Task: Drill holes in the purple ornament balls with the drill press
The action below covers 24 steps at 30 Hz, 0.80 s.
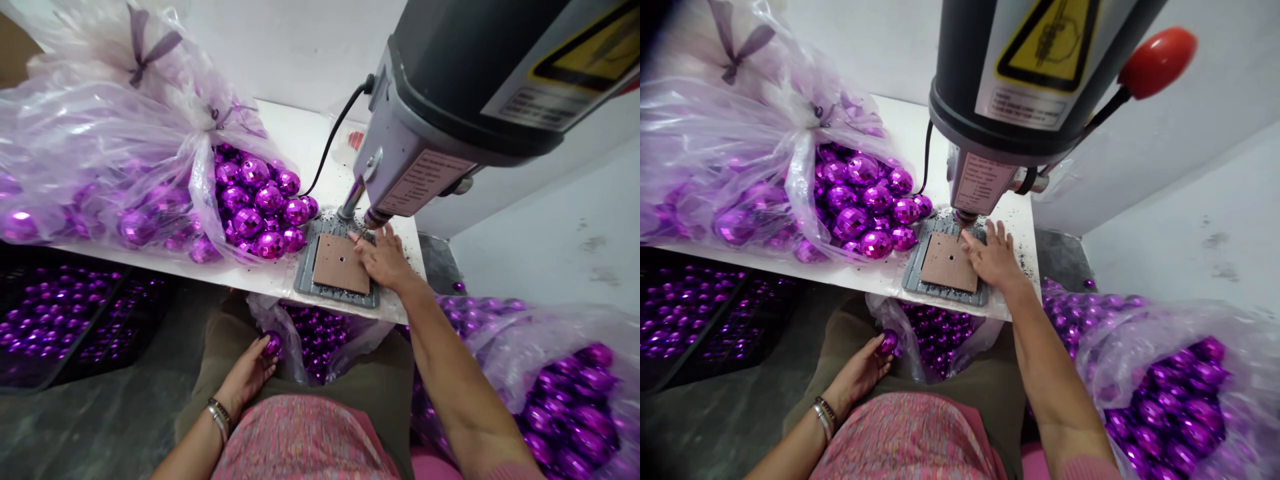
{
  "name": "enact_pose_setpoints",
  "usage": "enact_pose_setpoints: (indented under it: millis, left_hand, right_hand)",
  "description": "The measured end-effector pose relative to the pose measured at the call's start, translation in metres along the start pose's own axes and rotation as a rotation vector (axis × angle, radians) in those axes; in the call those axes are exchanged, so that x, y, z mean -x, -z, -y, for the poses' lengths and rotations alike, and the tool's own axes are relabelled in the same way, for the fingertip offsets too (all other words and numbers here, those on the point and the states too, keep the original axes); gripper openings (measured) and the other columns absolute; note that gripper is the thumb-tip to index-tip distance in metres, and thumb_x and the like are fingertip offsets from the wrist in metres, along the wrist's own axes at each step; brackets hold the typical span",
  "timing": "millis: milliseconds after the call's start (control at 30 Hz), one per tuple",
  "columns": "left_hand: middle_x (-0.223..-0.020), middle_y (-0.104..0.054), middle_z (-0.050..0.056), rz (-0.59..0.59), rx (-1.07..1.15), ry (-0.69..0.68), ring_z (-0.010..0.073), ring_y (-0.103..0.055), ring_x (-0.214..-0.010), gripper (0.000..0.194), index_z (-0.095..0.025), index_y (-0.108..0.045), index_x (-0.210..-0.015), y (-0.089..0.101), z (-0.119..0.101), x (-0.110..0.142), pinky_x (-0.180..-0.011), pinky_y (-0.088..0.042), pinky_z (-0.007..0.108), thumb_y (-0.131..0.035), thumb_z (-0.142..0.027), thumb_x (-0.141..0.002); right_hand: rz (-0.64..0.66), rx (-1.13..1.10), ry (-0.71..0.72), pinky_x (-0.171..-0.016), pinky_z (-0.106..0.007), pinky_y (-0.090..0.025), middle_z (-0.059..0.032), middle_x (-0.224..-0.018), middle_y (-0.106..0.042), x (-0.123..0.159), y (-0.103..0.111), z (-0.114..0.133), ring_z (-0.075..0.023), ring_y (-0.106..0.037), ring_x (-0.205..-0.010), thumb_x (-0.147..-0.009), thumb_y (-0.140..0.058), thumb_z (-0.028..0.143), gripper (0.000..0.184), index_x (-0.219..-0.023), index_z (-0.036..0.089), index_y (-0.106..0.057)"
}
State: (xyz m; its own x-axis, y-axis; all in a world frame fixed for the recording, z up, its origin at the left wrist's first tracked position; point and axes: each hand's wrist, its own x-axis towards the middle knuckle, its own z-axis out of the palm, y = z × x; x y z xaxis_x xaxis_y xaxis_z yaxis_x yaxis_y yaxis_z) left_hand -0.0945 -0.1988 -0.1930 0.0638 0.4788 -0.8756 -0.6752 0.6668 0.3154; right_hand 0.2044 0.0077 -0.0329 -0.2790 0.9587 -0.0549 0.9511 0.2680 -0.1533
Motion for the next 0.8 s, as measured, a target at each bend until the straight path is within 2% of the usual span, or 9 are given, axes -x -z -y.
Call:
enact_pose_setpoints:
  millis: [67,167,233,300,400,500,633,733,800]
  left_hand:
    - [-0.072,-0.072,-0.003,0.002,0.006,-0.001,0.0120,-0.069,-0.056,0.019,-0.021,-0.056,-0.096,0.000,-0.001,0.000,-0.054,-0.050,0.020,-0.074,-0.024,-0.090]
    - [-0.071,-0.071,-0.003,0.004,0.008,0.000,0.0120,-0.068,-0.054,0.015,-0.021,-0.057,-0.096,0.000,-0.002,0.000,-0.053,-0.050,0.020,-0.071,-0.022,-0.092]
    - [-0.071,-0.071,-0.003,0.008,0.007,0.006,0.0124,-0.068,-0.054,0.014,-0.021,-0.056,-0.096,-0.001,-0.002,0.000,-0.052,-0.050,0.020,-0.070,-0.022,-0.094]
    - [-0.070,-0.071,-0.003,0.010,0.008,0.008,0.0126,-0.068,-0.054,0.015,-0.021,-0.055,-0.095,-0.001,-0.001,0.000,-0.052,-0.050,0.020,-0.071,-0.022,-0.093]
    - [-0.069,-0.070,-0.003,0.007,0.008,-0.004,0.0122,-0.068,-0.053,0.021,-0.021,-0.055,-0.093,-0.002,-0.002,0.001,-0.052,-0.050,0.020,-0.075,-0.022,-0.089]
    - [-0.069,-0.070,-0.003,0.016,0.001,-0.013,0.0120,-0.068,-0.053,0.020,-0.020,-0.055,-0.094,-0.002,-0.003,0.001,-0.052,-0.050,0.020,-0.074,-0.023,-0.089]
    - [-0.071,-0.070,-0.002,0.020,0.004,-0.016,0.0118,-0.069,-0.055,0.017,-0.019,-0.058,-0.096,-0.002,-0.004,-0.001,-0.053,-0.052,0.020,-0.074,-0.023,-0.090]
    - [-0.069,-0.068,-0.002,0.036,-0.028,-0.016,0.0118,-0.068,-0.054,0.020,-0.019,-0.058,-0.095,-0.002,-0.003,-0.006,-0.052,-0.051,0.020,-0.076,-0.025,-0.089]
    - [-0.067,-0.067,-0.003,0.048,-0.046,-0.032,0.0118,-0.067,-0.053,0.021,-0.019,-0.057,-0.094,-0.001,-0.001,-0.009,-0.051,-0.050,0.019,-0.077,-0.026,-0.089]
  right_hand:
    - [-0.013,0.002,-0.022,-0.138,-0.066,-0.017,-0.0120,-0.170,-0.011,-0.003,0.003,-0.004,-0.0304,-0.007,-0.166,-0.096,-0.038,0.066,0.078,-0.160,0.023,-0.033]
    - [0.030,-0.012,0.063,-0.139,-0.062,-0.018,-0.0077,-0.171,-0.005,0.011,0.000,0.013,-0.0294,-0.003,-0.167,-0.095,-0.037,0.069,0.077,-0.159,0.027,-0.035]
    - [0.077,-0.026,0.134,-0.141,-0.058,-0.020,-0.0038,-0.171,-0.009,0.016,-0.004,0.028,-0.0267,-0.004,-0.167,-0.093,-0.038,0.073,0.075,-0.155,0.030,-0.042]
    - [0.087,-0.039,0.141,-0.141,-0.057,-0.019,-0.0046,-0.170,-0.015,0.010,-0.006,0.035,-0.0255,-0.008,-0.166,-0.092,-0.039,0.074,0.076,-0.153,0.029,-0.045]
    - [0.016,-0.059,0.044,-0.139,-0.061,-0.018,-0.0112,-0.166,-0.024,-0.014,-0.003,0.027,-0.0265,-0.016,-0.164,-0.094,-0.042,0.067,0.074,-0.153,0.022,-0.043]
    - [-0.108,-0.083,-0.037,-0.139,-0.059,-0.021,-0.0122,-0.162,-0.031,-0.028,0.003,0.006,-0.0249,-0.022,-0.161,-0.095,-0.048,0.059,0.069,-0.150,0.018,-0.045]
    - [-0.290,-0.111,-0.125,-0.137,-0.052,-0.030,-0.0118,-0.158,-0.036,-0.001,-0.001,-0.012,-0.0209,-0.030,-0.156,-0.096,-0.051,0.052,0.058,-0.142,0.017,-0.052]
    - [-0.365,-0.115,-0.183,-0.134,-0.049,-0.036,-0.0117,-0.154,-0.042,0.031,-0.018,-0.007,-0.0188,-0.036,-0.152,-0.096,-0.051,0.051,0.053,-0.135,0.015,-0.057]
    - [-0.374,-0.112,-0.150,-0.132,-0.047,-0.040,-0.0117,-0.152,-0.044,0.047,-0.032,0.003,-0.0182,-0.038,-0.151,-0.096,-0.052,0.051,0.053,-0.134,0.015,-0.057]
